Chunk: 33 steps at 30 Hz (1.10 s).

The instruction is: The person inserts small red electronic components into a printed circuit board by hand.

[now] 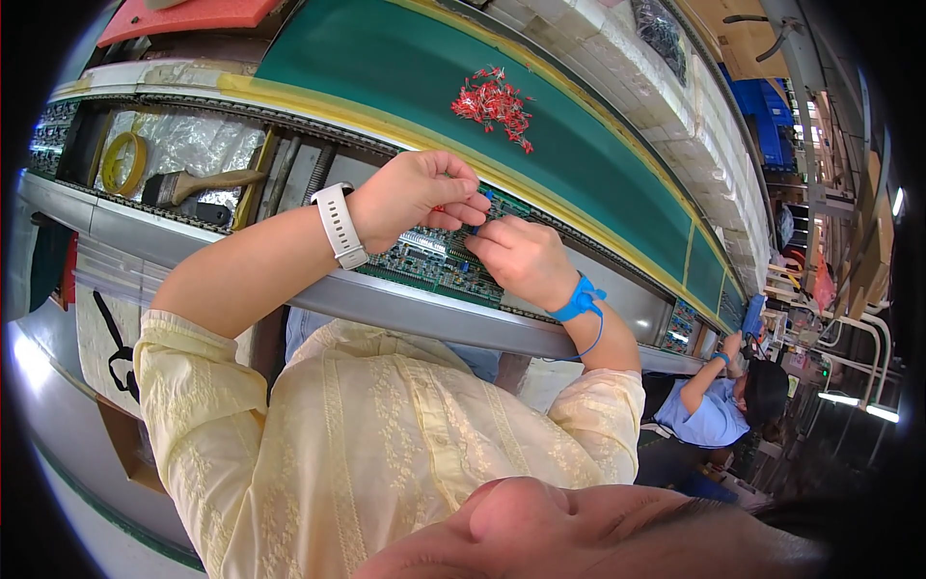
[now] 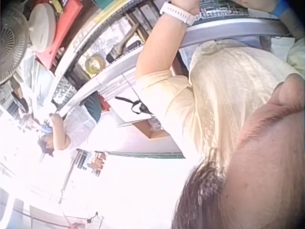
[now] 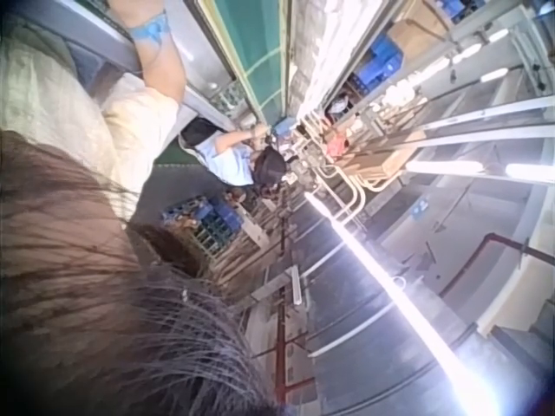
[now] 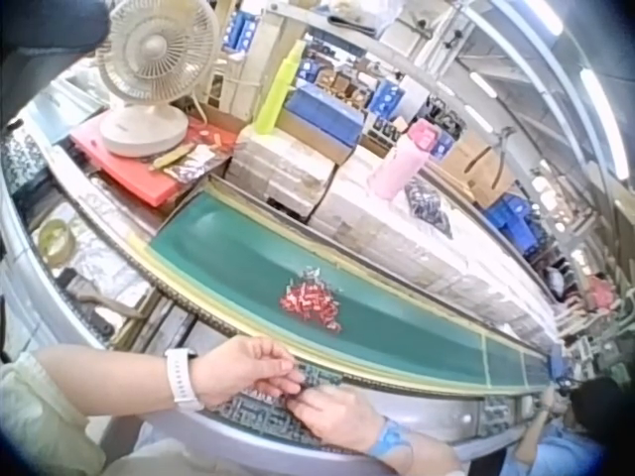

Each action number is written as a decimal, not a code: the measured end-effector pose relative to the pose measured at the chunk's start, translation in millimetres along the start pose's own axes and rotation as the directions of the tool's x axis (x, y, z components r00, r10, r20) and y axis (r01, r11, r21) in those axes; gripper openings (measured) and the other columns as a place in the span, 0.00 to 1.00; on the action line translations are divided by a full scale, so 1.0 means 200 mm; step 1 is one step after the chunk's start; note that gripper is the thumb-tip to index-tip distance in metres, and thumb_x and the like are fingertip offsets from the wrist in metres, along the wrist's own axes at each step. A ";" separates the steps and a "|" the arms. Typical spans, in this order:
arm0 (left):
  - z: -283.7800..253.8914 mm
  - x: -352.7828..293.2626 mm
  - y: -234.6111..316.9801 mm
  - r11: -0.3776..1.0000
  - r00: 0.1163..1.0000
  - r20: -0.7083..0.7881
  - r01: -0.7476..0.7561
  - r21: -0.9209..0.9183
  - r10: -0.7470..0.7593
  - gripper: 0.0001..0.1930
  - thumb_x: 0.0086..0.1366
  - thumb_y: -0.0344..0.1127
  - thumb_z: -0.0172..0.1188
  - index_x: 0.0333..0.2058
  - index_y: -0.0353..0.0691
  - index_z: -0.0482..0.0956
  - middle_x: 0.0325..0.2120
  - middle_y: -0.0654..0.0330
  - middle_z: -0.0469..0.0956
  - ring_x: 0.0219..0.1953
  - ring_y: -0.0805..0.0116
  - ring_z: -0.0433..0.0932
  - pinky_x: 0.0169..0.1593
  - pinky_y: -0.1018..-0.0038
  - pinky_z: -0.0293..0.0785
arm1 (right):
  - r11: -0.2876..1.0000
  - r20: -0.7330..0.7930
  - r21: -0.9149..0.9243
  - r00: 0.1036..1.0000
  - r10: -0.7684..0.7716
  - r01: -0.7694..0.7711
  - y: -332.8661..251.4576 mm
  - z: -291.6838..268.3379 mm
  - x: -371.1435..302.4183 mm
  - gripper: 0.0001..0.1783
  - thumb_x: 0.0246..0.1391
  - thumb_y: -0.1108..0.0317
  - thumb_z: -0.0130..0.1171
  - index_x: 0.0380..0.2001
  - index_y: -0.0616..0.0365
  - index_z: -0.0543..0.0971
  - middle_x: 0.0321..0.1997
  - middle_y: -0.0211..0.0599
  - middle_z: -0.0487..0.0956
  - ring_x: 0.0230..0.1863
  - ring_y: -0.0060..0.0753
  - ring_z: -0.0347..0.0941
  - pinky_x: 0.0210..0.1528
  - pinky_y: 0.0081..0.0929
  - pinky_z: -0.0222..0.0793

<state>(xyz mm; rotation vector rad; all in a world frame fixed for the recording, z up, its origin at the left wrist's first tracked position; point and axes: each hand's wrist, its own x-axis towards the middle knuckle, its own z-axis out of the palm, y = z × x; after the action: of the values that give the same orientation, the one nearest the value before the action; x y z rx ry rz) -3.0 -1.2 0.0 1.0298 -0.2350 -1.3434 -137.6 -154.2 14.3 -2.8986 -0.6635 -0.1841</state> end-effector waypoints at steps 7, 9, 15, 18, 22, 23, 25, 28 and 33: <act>0.02 -0.02 0.02 1.000 0.999 -0.017 0.029 0.008 -0.029 0.06 0.64 0.34 0.49 0.34 0.38 0.69 0.36 0.55 0.76 0.37 0.72 0.76 0.38 0.78 0.73 | 1.000 0.052 -0.021 0.999 0.007 -0.006 -0.02 -0.04 0.00 0.12 0.32 0.73 0.59 0.28 0.54 0.78 0.27 0.26 0.74 0.24 0.27 0.69 0.25 0.23 0.68; 0.02 -0.02 0.01 0.999 1.000 0.000 0.028 -0.030 -0.028 0.06 0.64 0.33 0.49 0.34 0.38 0.69 0.36 0.56 0.76 0.38 0.72 0.76 0.38 0.78 0.73 | 0.999 0.014 0.034 0.999 0.036 -0.036 -0.03 -0.06 0.00 0.12 0.33 0.74 0.60 0.28 0.55 0.77 0.28 0.27 0.74 0.25 0.28 0.70 0.25 0.23 0.68; 0.02 -0.02 -0.01 0.996 0.996 0.065 0.069 -0.055 -0.065 0.05 0.63 0.34 0.50 0.32 0.39 0.71 0.34 0.60 0.76 0.38 0.72 0.77 0.38 0.79 0.73 | 0.999 -0.381 -0.044 0.924 -0.015 -0.002 0.00 -0.07 0.04 0.13 0.34 0.72 0.58 0.30 0.58 0.76 0.30 0.33 0.74 0.29 0.32 0.72 0.29 0.27 0.69; 0.01 -0.01 -0.03 0.995 0.991 0.110 0.085 -0.042 -0.080 0.05 0.63 0.34 0.51 0.31 0.39 0.71 0.33 0.61 0.76 0.37 0.73 0.77 0.38 0.80 0.73 | 0.992 -0.364 -0.096 0.925 -0.113 0.083 0.03 -0.07 0.07 0.15 0.33 0.73 0.58 0.31 0.59 0.76 0.30 0.34 0.73 0.28 0.34 0.71 0.30 0.29 0.70; 0.02 -0.01 -0.03 0.993 0.986 0.136 0.106 -0.045 -0.099 0.05 0.63 0.34 0.51 0.31 0.39 0.71 0.32 0.61 0.76 0.36 0.73 0.77 0.38 0.80 0.73 | 0.984 -0.365 -0.152 0.920 -0.140 0.089 0.02 -0.07 0.06 0.16 0.31 0.72 0.58 0.31 0.59 0.76 0.32 0.34 0.74 0.29 0.33 0.71 0.31 0.29 0.69; 0.02 -0.01 -0.03 0.994 0.986 0.135 0.105 -0.038 -0.099 0.05 0.63 0.34 0.51 0.31 0.39 0.71 0.32 0.61 0.76 0.36 0.73 0.77 0.38 0.80 0.73 | 0.981 -0.367 -0.169 0.918 -0.151 0.094 0.02 -0.07 0.06 0.16 0.31 0.72 0.58 0.31 0.59 0.76 0.32 0.34 0.74 0.29 0.32 0.71 0.31 0.28 0.68; 0.01 -0.01 -0.03 0.994 0.986 0.134 0.103 -0.031 -0.098 0.05 0.63 0.34 0.51 0.31 0.39 0.71 0.32 0.61 0.76 0.36 0.73 0.77 0.38 0.80 0.73 | 0.977 -0.368 -0.187 0.915 -0.164 0.100 0.01 -0.09 0.07 0.16 0.31 0.71 0.58 0.31 0.60 0.76 0.33 0.34 0.74 0.29 0.31 0.71 0.32 0.27 0.67; 0.02 -0.01 -0.04 0.994 0.986 0.136 0.100 -0.036 -0.095 0.05 0.62 0.35 0.52 0.31 0.40 0.70 0.32 0.61 0.76 0.37 0.73 0.77 0.38 0.80 0.73 | 0.954 -0.281 -0.269 0.937 -0.206 0.129 -0.02 -0.12 0.08 0.16 0.31 0.72 0.58 0.31 0.60 0.76 0.33 0.34 0.74 0.29 0.31 0.70 0.33 0.27 0.66; 0.04 -0.02 -0.02 0.992 0.981 0.150 0.120 0.025 -0.123 0.08 0.65 0.37 0.48 0.33 0.39 0.71 0.34 0.61 0.76 0.38 0.73 0.77 0.39 0.79 0.73 | 0.999 -0.371 -0.029 0.928 -0.037 0.028 0.02 -0.07 0.07 0.12 0.34 0.73 0.59 0.29 0.59 0.75 0.31 0.34 0.74 0.29 0.30 0.71 0.34 0.29 0.65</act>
<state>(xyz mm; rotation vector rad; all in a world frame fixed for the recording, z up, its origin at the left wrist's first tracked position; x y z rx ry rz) -12.4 -1.1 3.6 0.9687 -0.3013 -1.5352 -125.5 -154.1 28.7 -2.7566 -0.6409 -0.7280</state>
